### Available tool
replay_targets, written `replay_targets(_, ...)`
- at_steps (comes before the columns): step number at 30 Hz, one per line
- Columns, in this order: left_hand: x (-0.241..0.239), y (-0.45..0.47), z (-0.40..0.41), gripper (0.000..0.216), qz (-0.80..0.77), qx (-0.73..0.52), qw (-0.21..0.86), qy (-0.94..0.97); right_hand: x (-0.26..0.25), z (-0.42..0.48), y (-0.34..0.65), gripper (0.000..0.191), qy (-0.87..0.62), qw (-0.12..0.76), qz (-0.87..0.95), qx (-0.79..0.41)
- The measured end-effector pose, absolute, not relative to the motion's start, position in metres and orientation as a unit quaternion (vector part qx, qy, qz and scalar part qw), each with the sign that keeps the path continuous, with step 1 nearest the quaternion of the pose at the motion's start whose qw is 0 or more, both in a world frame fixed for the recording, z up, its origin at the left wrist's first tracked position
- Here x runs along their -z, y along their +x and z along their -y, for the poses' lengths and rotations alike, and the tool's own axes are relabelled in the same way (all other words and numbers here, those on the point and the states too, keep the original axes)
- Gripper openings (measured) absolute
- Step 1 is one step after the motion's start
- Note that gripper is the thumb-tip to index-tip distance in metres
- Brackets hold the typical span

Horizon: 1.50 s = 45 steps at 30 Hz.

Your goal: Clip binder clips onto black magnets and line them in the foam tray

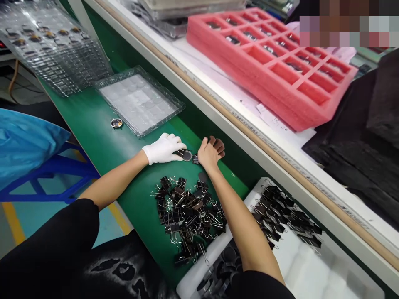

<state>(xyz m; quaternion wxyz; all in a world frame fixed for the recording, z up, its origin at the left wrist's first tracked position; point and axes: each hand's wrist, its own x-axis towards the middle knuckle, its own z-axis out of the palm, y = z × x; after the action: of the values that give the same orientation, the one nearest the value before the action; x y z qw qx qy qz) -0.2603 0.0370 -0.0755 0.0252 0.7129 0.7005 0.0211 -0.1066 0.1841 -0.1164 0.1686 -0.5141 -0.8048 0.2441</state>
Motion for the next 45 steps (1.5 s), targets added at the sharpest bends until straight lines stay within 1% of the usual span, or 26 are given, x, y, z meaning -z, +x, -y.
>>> replay_targets(7,0.08,-0.254,-0.044,0.046,-0.707,-0.049,0.054,0.703,0.123,-0.184,-0.101,0.043,-0.52,0.207,0.8,-0.216)
replay_targets(21,0.089,-0.255,-0.047,0.051,-0.692,-0.042,0.014,0.721,0.119,-0.175,-0.108,0.038,-0.537,0.224,0.787,-0.204)
replay_targets(25,0.086,-0.255,-0.044,0.053,-0.686,-0.043,-0.004,0.726,0.106,-0.171,-0.107,0.041,-0.534,0.25,0.765,-0.26)
replay_targets(27,0.081,-0.256,-0.041,0.053,-0.691,-0.065,-0.004,0.72,0.094,-0.172,-0.097,0.045,-0.499,0.27,0.767,-0.299)
replay_targets(29,0.074,-0.258,-0.038,0.05,-0.696,-0.116,0.027,0.708,0.08,-0.174,-0.078,0.044,-0.428,0.28,0.797,-0.322)
replay_targets(30,0.069,-0.258,-0.036,0.048,-0.694,-0.151,0.06,0.701,0.074,-0.174,-0.067,0.04,-0.365,0.278,0.825,-0.331)
replay_targets(33,0.055,-0.252,-0.031,0.048,-0.664,-0.248,0.207,0.674,0.062,-0.17,-0.033,0.043,-0.165,0.25,0.888,-0.349)
replay_targets(34,0.052,-0.247,-0.029,0.05,-0.654,-0.275,0.245,0.66,0.06,-0.167,-0.025,0.041,-0.137,0.247,0.892,-0.354)
replay_targets(35,0.049,-0.241,-0.027,0.052,-0.65,-0.3,0.266,0.646,0.059,-0.163,-0.018,0.036,-0.142,0.251,0.887,-0.361)
replay_targets(36,0.047,-0.234,-0.025,0.051,-0.65,-0.323,0.267,0.634,0.059,-0.158,-0.012,0.033,-0.174,0.258,0.874,-0.374)
replay_targets(39,0.044,-0.211,-0.021,0.045,-0.673,-0.377,0.192,0.607,0.056,-0.141,0.001,0.046,-0.259,0.259,0.816,-0.447)
replay_targets(42,0.043,-0.19,-0.017,0.05,-0.69,-0.393,0.13,0.594,0.05,-0.123,0.014,0.052,-0.264,0.232,0.778,-0.521)
replay_targets(45,0.039,-0.176,-0.016,0.047,-0.675,-0.401,0.092,0.612,0.042,-0.108,0.03,0.054,-0.272,0.243,0.768,-0.527)
